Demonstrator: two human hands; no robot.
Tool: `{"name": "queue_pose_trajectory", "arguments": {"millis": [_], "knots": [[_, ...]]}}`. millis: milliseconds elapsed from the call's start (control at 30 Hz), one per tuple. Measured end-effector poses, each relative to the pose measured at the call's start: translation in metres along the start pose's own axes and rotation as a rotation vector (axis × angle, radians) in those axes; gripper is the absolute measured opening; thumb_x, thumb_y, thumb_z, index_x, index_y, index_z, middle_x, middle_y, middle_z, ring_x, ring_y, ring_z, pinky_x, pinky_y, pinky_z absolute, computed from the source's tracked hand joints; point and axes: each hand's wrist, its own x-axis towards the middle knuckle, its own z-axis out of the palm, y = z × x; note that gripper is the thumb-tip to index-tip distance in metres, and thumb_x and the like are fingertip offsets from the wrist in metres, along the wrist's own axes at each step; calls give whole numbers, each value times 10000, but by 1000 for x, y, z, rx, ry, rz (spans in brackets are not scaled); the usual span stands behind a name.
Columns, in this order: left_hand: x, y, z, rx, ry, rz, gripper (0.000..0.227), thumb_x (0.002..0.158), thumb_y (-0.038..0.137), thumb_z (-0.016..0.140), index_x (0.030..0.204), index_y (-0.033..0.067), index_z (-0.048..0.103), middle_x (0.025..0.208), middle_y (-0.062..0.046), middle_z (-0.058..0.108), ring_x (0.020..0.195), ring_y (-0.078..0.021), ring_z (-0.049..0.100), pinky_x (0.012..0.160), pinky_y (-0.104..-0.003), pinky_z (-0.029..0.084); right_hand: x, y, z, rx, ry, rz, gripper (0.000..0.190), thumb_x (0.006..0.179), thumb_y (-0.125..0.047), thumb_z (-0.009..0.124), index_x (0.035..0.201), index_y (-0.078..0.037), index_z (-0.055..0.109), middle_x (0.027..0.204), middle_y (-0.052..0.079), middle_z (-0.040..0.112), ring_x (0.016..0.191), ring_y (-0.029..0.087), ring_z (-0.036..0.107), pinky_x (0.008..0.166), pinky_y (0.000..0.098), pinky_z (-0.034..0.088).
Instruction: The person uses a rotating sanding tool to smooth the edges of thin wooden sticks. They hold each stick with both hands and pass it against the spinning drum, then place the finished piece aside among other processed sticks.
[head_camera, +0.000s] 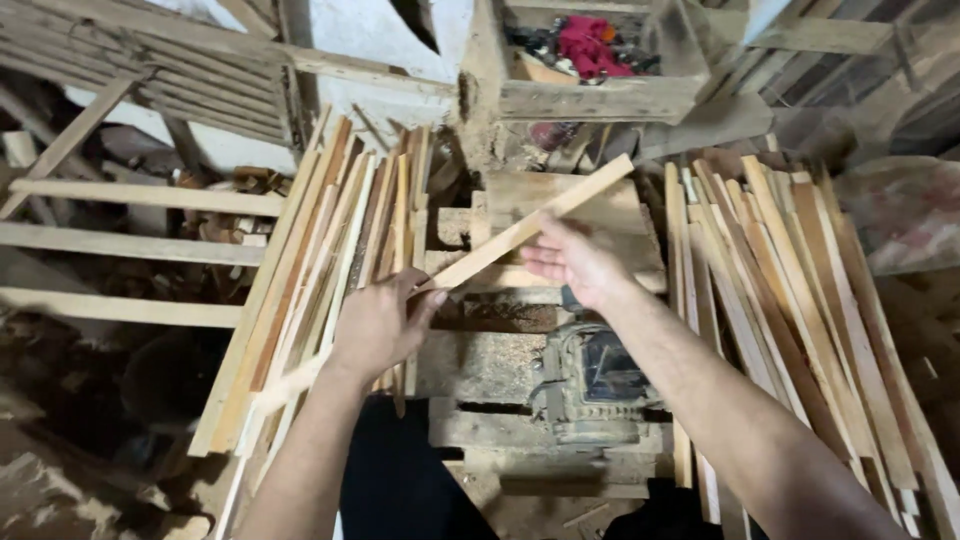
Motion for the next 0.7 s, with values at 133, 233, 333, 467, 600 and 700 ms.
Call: {"name": "queue_pose_trajectory", "arguments": {"millis": [133,233,333,467,600,700], "knots": [[-24,-15,-20,-133,-43,-33,465,918,499,619,1211,139,653,979,-214,766,948,-462,735,851,-577,562,-1,23,52,-20,-134,74,770,945,-372,679,1429,98,308,1360,340,462,1134,370,675,955,475,590],[-51,-44,-33,-169,-24,-106,497,866,450,694,1247,142,609,994,-215,759,970,-466,726,865,-593,560,15,38,91,6,-94,68,666,968,-304,670,1411,66,339,1226,270,547,1034,339,703,904,480,619],[-85,-97,-30,-133,75,-230,449,841,377,731,1215,161,609,967,-185,751,946,-443,734,821,-583,572,42,52,128,29,-37,34,603,959,-299,688,1375,36,409,1100,202,577,940,291,716,855,458,653],[-118,-148,-26,-94,196,-399,338,847,355,733,1119,168,659,951,-122,744,930,-420,738,766,-562,586,93,106,200,-14,-97,68,520,939,-228,739,1327,29,508,1043,226,630,882,336,737,812,516,659],[-117,-183,3,77,284,-500,287,869,383,698,1109,232,660,968,-57,718,867,-350,760,743,-516,603,50,124,277,-88,-219,98,567,858,-179,817,1317,32,559,1027,194,659,867,277,727,794,456,658],[-106,-206,3,-25,302,-599,251,904,355,670,1082,186,619,976,-112,678,897,-392,737,766,-548,600,52,150,321,-131,-352,115,777,892,-144,777,1507,69,353,1419,322,480,1177,424,639,928,512,587]]}}
